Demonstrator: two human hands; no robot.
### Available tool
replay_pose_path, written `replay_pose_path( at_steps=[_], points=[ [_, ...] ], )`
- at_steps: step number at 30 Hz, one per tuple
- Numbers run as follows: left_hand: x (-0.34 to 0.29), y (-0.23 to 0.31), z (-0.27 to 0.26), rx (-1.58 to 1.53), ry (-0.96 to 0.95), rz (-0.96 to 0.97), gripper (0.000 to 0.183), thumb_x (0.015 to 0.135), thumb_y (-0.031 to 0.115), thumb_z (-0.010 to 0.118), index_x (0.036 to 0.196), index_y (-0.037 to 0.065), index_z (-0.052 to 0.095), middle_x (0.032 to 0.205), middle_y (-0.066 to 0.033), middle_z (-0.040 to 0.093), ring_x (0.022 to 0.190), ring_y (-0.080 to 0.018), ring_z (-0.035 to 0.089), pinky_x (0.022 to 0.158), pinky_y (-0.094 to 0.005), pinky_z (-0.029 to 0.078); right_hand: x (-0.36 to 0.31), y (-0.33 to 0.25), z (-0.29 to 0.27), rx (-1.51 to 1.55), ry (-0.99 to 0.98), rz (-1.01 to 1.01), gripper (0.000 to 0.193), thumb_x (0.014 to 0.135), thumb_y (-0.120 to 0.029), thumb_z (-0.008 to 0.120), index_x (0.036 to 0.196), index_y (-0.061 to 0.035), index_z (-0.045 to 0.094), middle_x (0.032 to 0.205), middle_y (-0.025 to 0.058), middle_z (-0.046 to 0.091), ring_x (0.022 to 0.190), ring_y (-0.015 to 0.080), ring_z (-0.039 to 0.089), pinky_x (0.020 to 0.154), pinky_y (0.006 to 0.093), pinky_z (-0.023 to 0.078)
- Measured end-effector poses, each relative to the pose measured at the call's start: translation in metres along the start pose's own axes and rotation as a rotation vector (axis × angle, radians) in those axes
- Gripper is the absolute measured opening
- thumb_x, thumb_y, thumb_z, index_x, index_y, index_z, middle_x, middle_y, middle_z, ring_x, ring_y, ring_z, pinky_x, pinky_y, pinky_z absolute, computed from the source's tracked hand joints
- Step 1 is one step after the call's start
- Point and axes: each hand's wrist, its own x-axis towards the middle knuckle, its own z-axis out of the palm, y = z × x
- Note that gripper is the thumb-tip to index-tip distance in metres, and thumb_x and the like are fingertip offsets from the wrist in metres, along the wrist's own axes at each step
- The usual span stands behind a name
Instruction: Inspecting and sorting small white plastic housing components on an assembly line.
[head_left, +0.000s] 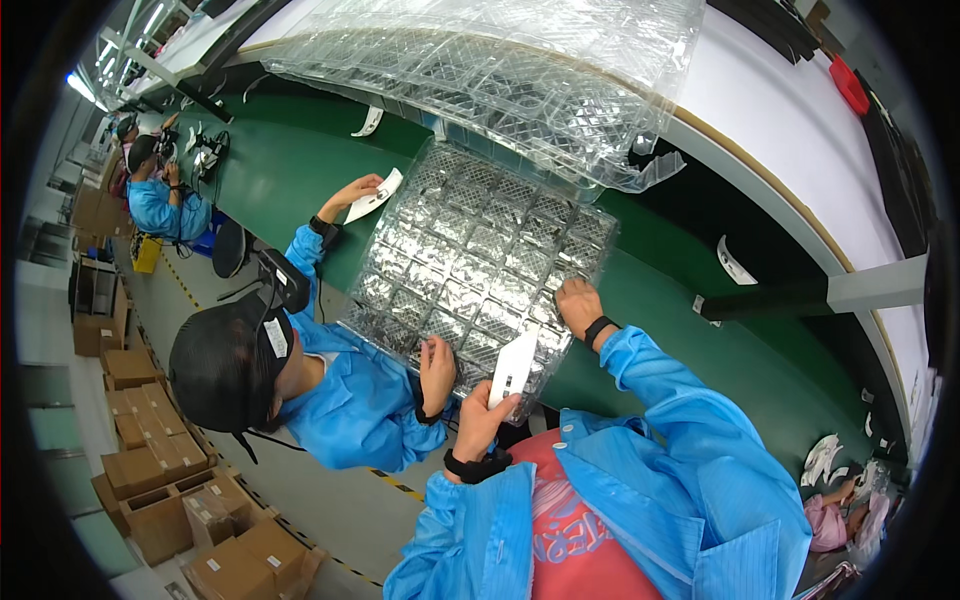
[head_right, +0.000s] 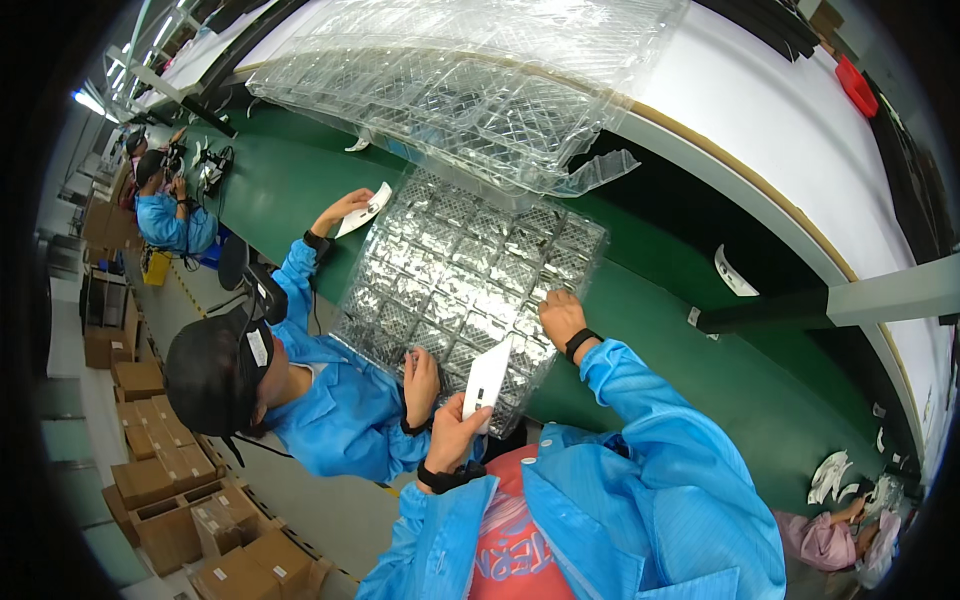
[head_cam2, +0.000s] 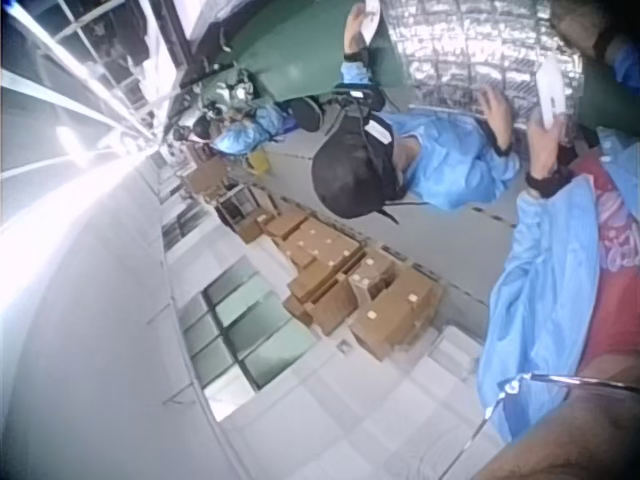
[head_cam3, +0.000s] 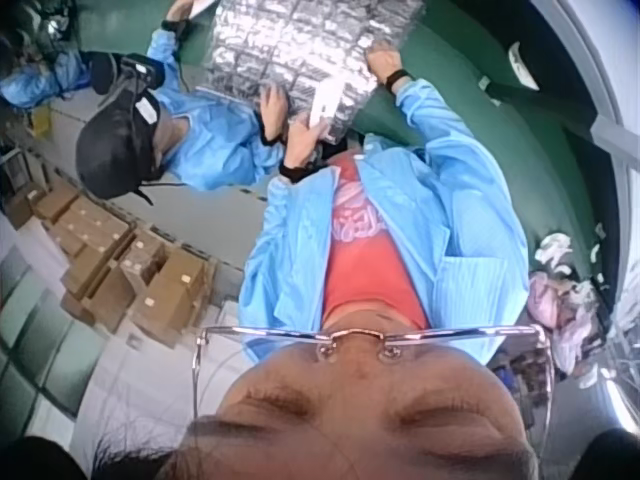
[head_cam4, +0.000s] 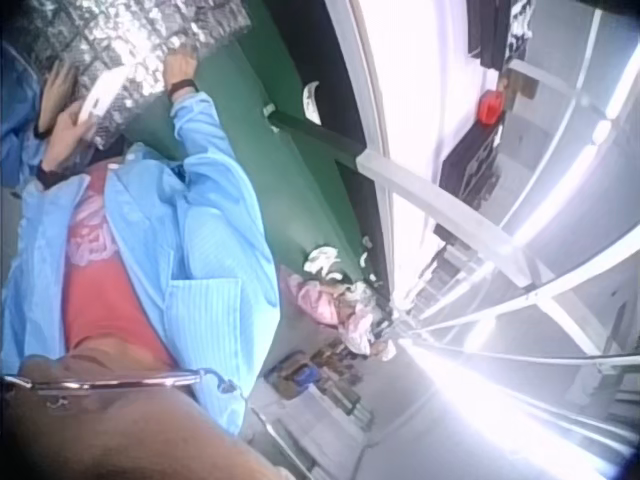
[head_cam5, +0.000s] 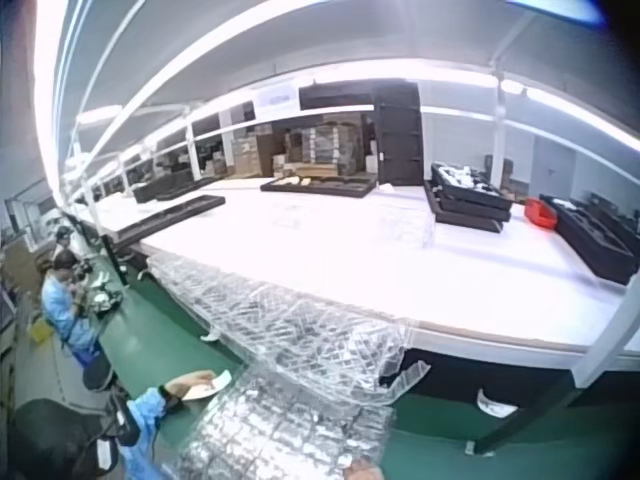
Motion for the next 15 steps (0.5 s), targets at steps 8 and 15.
replay_pose_path(
  at_steps=[8, 15],
  points=[
    [0.005, 0.011, -0.002, -0.084, 0.038, 0.034, 0.022, 0.083, 0.008, 0.068, 0.100, -0.002, 0.059, 0.085, -0.0015, 0.063, 0.071, -0.0048, 0.055, 0.062, -0.0202, 0.044, 0.001, -0.001, 0.006, -0.061, -0.045, -0.059, 0.008, 0.073, -0.010, 0.054, 0.073, -0.0059, 0.061, 0.079, 0.0086, 0.056, 0.084, 0.0256, 0.055, 0.074, 0.0375, 0.046],
    [0.004, 0.011, -0.009, -0.170, 0.070, 0.026, 0.020, 0.085, 0.006, 0.066, 0.101, 0.000, 0.056, 0.083, -0.0032, 0.063, 0.071, -0.0076, 0.058, 0.065, -0.0211, 0.046, 0.003, -0.002, 0.001, 0.044, 0.036, -0.089, 0.006, 0.073, -0.009, 0.055, 0.076, -0.0074, 0.060, 0.084, 0.0087, 0.055, 0.084, 0.0260, 0.054, 0.070, 0.0387, 0.047]
  ],
)
